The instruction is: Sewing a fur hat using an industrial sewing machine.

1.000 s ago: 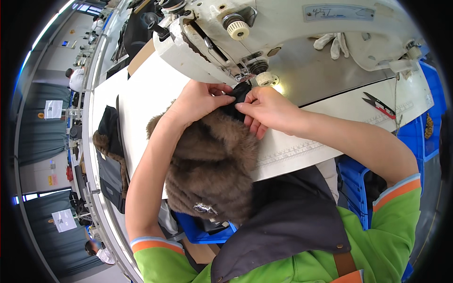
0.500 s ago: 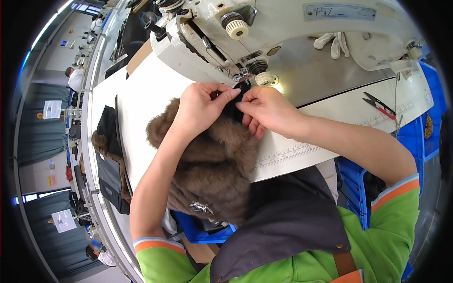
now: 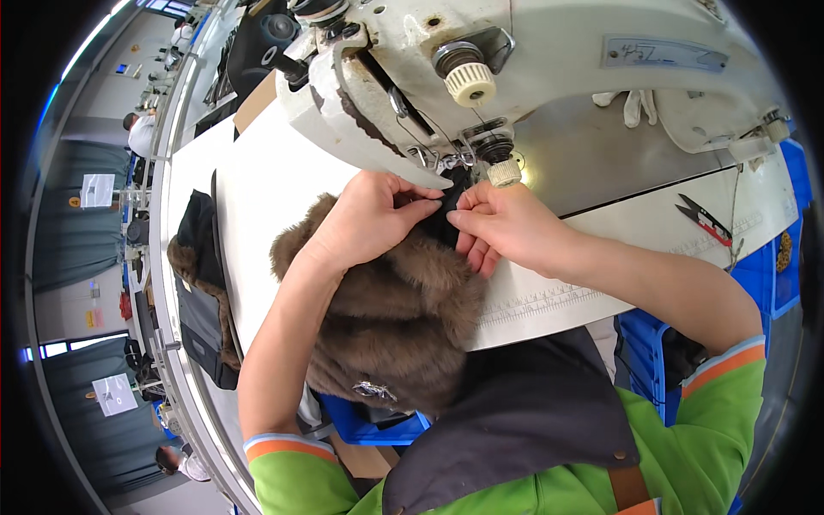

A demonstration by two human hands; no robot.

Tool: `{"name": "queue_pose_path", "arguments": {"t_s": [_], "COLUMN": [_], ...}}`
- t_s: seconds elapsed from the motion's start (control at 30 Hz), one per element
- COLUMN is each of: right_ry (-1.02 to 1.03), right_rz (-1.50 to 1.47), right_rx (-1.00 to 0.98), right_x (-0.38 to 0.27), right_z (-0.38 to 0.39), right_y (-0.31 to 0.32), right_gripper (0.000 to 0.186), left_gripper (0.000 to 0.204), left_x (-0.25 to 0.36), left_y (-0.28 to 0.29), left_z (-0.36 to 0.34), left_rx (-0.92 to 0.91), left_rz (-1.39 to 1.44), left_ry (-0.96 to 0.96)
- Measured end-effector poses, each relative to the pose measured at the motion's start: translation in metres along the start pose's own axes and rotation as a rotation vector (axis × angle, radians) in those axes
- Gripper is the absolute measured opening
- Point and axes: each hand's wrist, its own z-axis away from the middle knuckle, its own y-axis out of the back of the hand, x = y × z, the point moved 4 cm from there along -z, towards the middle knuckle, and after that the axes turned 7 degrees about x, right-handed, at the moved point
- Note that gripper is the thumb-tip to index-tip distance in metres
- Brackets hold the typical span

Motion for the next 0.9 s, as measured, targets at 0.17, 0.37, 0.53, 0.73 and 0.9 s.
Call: {"name": "queue_pose_path", "arguments": {"t_s": [0.17, 0.37, 0.53, 0.73, 0.9], "right_ry": [0.017, 0.024, 0.000, -0.072, -0.079], "right_rz": [-0.029, -0.046, -0.178, -0.267, -0.285], "right_rx": [-0.014, -0.051, -0.108, -0.065, -0.041], "right_x": [-0.003, -0.002, 0.000, -0.002, 0.000], "right_z": [0.004, 0.004, 0.007, 0.004, 0.001], "right_y": [0.003, 0.006, 0.013, 0.014, 0.016], "right_gripper": [0.025, 0.029, 0.032, 0.024, 0.022], "left_gripper": [0.015, 0.017, 0.014, 0.013, 0.015], "left_x": [0.006, 0.005, 0.007, 0.009, 0.023], "left_y": [0.004, 0.005, 0.002, -0.007, -0.012], "left_z": [0.000, 0.001, 0.005, 0.011, 0.014], "left_rx": [-0.016, 0.018, 0.045, 0.172, 0.195], "left_rz": [0.031, -0.010, 0.027, -0.270, -0.316], "left_ry": [-0.019, 0.001, -0.133, -0.202, -0.280]}}
